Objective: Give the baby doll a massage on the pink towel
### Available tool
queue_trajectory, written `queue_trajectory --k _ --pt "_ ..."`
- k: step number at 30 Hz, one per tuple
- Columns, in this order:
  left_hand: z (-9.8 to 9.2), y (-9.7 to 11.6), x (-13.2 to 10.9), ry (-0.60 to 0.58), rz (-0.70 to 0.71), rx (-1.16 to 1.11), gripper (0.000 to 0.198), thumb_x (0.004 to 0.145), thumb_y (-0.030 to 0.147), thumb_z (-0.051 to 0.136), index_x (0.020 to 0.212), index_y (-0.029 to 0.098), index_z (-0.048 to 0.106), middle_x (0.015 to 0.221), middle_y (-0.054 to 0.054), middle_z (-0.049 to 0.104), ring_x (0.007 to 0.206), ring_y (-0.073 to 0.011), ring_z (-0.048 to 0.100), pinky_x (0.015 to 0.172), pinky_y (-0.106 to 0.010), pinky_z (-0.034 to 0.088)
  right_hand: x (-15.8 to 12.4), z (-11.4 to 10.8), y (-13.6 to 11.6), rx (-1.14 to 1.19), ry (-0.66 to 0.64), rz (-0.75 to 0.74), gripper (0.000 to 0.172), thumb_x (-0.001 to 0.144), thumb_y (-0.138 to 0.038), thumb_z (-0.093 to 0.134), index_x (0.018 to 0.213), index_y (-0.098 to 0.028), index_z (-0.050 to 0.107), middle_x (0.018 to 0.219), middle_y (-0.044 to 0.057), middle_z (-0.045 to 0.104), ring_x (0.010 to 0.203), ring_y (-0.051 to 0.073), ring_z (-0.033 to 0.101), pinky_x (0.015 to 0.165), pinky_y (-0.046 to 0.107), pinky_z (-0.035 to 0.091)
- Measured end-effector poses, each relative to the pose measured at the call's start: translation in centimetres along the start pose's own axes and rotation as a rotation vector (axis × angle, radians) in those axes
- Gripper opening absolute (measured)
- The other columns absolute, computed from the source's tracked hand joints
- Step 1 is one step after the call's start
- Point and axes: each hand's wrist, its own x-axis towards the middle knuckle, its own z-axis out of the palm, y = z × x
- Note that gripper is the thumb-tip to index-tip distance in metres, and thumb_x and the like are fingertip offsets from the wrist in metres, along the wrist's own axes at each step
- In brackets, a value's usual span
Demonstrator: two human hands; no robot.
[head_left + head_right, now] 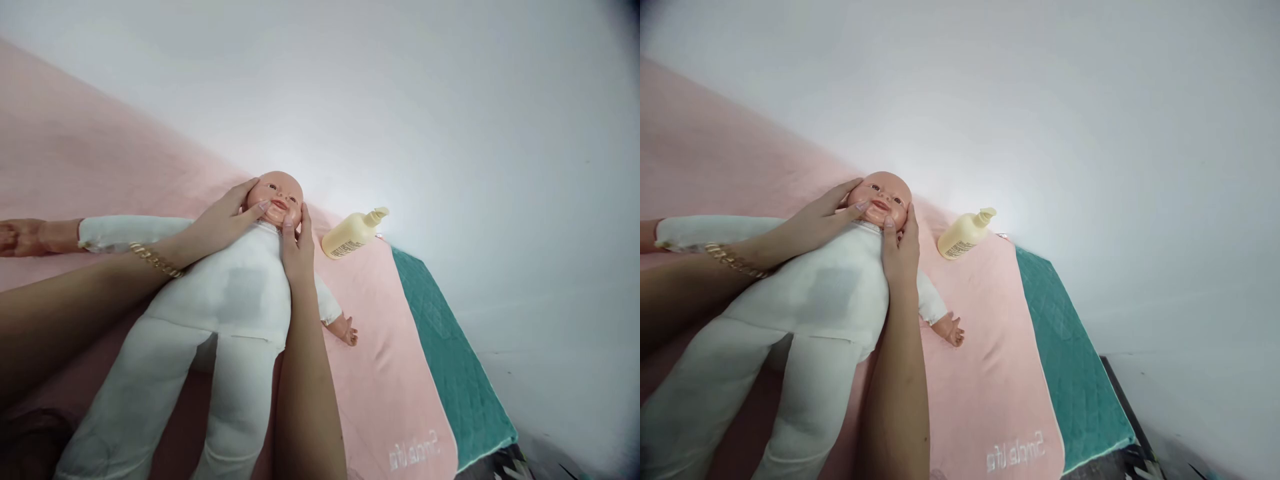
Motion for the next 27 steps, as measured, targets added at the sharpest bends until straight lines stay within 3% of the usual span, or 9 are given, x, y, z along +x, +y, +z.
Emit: queue_trajectory --k 20,27 --pt "0.11 -0.05 -0.06 0.004 -0.084 -0.029 0.08 0.092 0.066 0.049 0.156 0.02 0.035 0.157 -0.009 0.039 0.141 -0.0339 0.041 0.119 -0.049 0.031 0.05 -0.01 0.06 -0.006 -0.003 -0.01 0.073 0.094 -0.064 0.045 0.156 -0.029 0.03 0.158 0.003 0.04 0.139 0.025 0.047 0.115 0.046 0.04" --pt "0.09 0.0 -0.1 0.007 -0.068 -0.021 0.074 0.093 0.064 0.049 0.154 0.024 0.038 0.156 -0.007 0.041 0.14 -0.0345 0.042 0.117 -0.047 0.034 0.0 -0.01 -0.02 0.001 -0.003 -0.008 0.073 0.094 -0.064 0.045 0.156 -0.029 0.03 0.158 0.003 0.04 0.14 0.025 0.046 0.115 0.047 0.04"
